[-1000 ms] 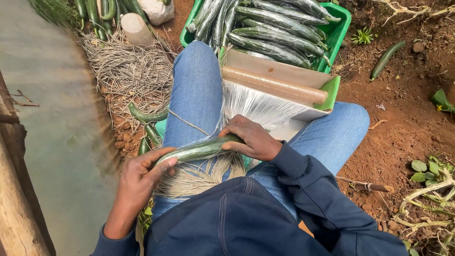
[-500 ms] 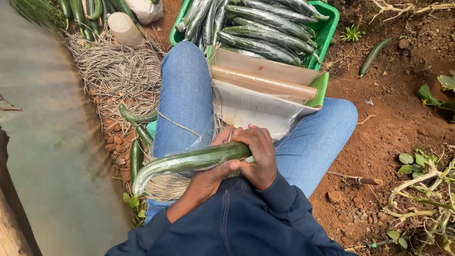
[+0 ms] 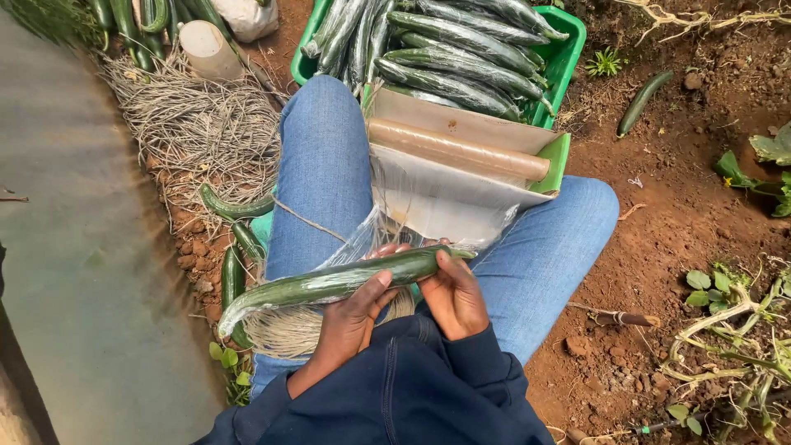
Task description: Wrapping harvested cucumbers in plastic film and organizing them into a crate.
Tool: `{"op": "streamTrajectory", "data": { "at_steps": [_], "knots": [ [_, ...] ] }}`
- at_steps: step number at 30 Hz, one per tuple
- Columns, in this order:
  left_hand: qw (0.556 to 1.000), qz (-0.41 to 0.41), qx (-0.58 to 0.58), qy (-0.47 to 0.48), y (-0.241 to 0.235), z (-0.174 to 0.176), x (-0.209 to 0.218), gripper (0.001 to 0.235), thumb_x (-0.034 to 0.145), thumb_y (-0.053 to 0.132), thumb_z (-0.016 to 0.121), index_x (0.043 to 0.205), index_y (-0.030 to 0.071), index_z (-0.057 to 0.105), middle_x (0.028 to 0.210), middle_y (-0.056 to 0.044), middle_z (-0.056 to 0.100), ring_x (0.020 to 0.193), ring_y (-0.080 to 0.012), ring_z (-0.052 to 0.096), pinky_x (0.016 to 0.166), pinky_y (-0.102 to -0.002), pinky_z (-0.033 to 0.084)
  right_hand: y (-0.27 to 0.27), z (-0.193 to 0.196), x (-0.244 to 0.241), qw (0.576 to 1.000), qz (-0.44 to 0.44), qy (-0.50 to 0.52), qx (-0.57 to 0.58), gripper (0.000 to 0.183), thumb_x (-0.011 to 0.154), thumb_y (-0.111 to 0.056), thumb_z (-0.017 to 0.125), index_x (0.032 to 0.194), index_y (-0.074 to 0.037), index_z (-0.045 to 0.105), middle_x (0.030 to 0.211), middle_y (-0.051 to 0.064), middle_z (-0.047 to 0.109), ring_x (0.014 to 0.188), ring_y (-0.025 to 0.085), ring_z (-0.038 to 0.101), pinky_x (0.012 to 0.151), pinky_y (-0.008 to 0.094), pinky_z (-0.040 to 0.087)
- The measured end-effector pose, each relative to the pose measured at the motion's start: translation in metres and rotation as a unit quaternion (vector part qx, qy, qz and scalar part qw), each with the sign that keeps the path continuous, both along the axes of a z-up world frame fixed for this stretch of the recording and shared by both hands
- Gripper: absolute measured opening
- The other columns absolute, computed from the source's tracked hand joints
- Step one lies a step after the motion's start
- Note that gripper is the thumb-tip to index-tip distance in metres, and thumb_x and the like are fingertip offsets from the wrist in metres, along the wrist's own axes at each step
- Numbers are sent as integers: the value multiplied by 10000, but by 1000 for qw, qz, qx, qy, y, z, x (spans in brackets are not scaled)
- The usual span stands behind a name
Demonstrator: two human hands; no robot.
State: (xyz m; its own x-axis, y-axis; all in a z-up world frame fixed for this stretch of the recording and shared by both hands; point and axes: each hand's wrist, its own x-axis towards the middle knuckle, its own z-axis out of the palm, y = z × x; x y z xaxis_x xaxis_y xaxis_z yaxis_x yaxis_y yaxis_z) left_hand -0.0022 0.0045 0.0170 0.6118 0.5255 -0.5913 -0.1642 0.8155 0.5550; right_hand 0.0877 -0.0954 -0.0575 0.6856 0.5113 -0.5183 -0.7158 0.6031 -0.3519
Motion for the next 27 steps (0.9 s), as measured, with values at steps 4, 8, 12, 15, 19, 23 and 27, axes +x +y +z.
{"op": "streamTrajectory", "data": {
  "at_steps": [4,8,12,15,19,23,27],
  "knots": [
    [999,4,-47,8,-1,-21,-3,410,761,20,746,1108,-176,646,1284,-358,543,1249,-455,453,971,-584,504,-2,-18,7,995,37,-64,66,231,835,80,544,951,-106,469,924,10,465,994,210,506,1027,513,443],
    [996,12,-85,-29,5,-28,-6,354,778,17,721,1044,-203,647,1218,-402,565,1177,-489,532,985,-600,507,-11,-21,6,986,40,-139,88,383,830,132,491,1118,-112,425,857,12,463,1062,258,505,1052,508,384],
    [982,-23,-181,-41,18,-15,-11,413,825,164,627,1134,-110,609,1159,-282,617,1054,-384,618,951,-530,514,-13,18,-5,936,95,-327,90,635,904,20,589,1472,-142,354,1169,109,416,1228,300,407,1145,529,281],
    [972,-53,-227,-17,26,11,-26,570,807,288,579,1258,-60,562,1195,-165,633,1044,-251,600,945,-380,483,0,69,-17,842,174,-502,93,548,967,-81,641,1458,-253,468,1502,166,390,1445,367,322,1233,577,210],
    [931,-88,-335,-114,29,7,-69,644,831,465,629,1318,49,571,798,-71,690,681,-132,663,644,-223,537,19,122,-42,558,328,-760,63,326,1051,-338,457,1222,-97,595,1184,148,681,1205,312,653,1154,507,422],
    [930,-24,-332,-157,20,-14,-109,544,880,499,577,1219,75,572,791,-22,568,805,-191,580,747,-293,494,42,118,-82,534,259,-784,182,464,1094,-118,278,836,81,609,763,129,551,698,297,563,854,457,525],
    [879,54,-296,-369,13,-3,-136,296,870,322,640,1017,122,480,821,2,526,823,-160,500,764,-300,424,12,50,-129,666,539,-488,168,288,1082,-206,396,1195,25,524,1083,81,558,957,150,561,965,296,455]
  ]
}}
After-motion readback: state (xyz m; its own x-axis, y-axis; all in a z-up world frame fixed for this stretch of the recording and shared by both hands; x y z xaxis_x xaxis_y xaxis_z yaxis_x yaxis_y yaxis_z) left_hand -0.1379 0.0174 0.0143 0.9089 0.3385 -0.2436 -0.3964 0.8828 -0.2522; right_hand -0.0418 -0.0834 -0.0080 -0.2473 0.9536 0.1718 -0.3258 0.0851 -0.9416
